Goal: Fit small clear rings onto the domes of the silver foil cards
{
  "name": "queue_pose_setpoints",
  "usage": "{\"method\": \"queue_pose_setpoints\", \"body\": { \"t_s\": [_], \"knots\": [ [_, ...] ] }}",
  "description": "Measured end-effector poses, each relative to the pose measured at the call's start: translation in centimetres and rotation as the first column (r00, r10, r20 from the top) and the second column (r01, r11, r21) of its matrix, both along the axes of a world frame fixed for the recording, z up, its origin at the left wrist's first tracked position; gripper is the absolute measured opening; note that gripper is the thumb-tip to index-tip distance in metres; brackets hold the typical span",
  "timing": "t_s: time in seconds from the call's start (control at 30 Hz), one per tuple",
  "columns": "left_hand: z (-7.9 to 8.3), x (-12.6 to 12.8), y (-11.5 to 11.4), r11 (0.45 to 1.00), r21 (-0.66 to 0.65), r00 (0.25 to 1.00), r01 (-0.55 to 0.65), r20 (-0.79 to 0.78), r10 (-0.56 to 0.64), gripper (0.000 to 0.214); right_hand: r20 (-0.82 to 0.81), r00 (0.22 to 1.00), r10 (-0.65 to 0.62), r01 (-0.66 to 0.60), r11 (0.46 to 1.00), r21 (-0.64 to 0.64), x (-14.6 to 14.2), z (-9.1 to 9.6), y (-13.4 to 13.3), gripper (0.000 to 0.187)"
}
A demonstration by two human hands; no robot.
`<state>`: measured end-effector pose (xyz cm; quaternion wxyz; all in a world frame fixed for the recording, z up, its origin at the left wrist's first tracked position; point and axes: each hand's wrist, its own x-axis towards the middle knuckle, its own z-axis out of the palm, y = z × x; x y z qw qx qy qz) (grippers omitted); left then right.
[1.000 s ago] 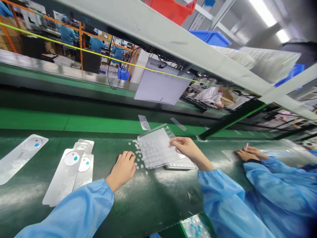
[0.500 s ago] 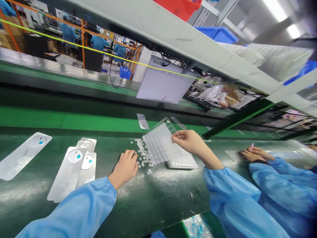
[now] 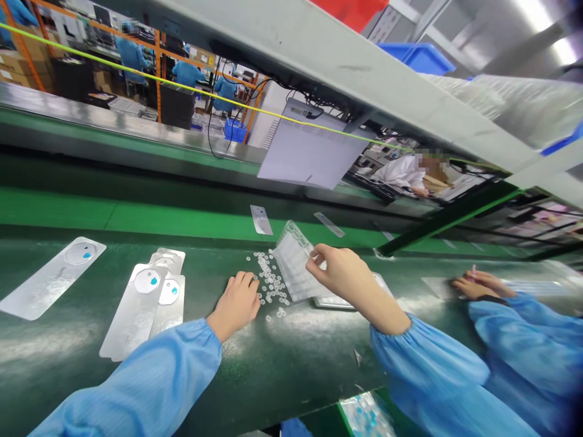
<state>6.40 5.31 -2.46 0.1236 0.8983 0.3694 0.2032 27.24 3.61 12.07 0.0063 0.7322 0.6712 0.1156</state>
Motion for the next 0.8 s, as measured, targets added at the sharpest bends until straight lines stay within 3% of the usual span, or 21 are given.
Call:
{"method": "queue_pose_setpoints", "body": {
  "t_s": [0.17, 0.33, 0.47, 0.57, 0.67, 0.8],
  "knots": [
    [0.1, 0.0, 0.1, 1.000, -0.004, 1.000, -0.002, 0.002, 0.002, 0.025, 0.089, 0.996, -0.023, 0.023, 1.000, -0.002, -1.1, 0.1, -0.7, 0.012],
    [0.0, 0.0, 0.1, 1.000, -0.002, 1.000, 0.000, 0.016, 0.000, 0.025, 0.094, 0.996, -0.003, -0.001, 0.999, 0.040, -0.2, -0.3, -1.6, 0.012],
    [-0.3, 0.0, 0.3, 1.000, 0.005, 1.000, 0.004, 0.030, -0.004, 0.025, -0.004, 0.999, 0.034, -0.032, 0.980, 0.197, 1.3, -0.4, -2.1, 0.013],
    [-0.5, -0.1, 0.4, 1.000, 0.012, 0.999, 0.005, 0.042, -0.005, 0.025, -0.166, 0.983, 0.084, -0.032, 0.954, 0.299, 3.0, 0.2, -2.3, 0.014],
    [-0.7, -0.1, 0.4, 1.000, 0.019, 0.998, 0.001, 0.056, -0.002, 0.025, -0.425, 0.891, 0.162, 0.013, 0.924, 0.381, 5.2, 0.7, -2.8, 0.019],
    [-0.8, -0.1, 0.4, 1.000, 0.022, 0.997, 0.004, 0.078, -0.006, 0.025, -0.700, 0.692, 0.175, 0.166, 0.906, 0.390, 7.7, 0.1, -3.7, 0.027]
  ]
}}
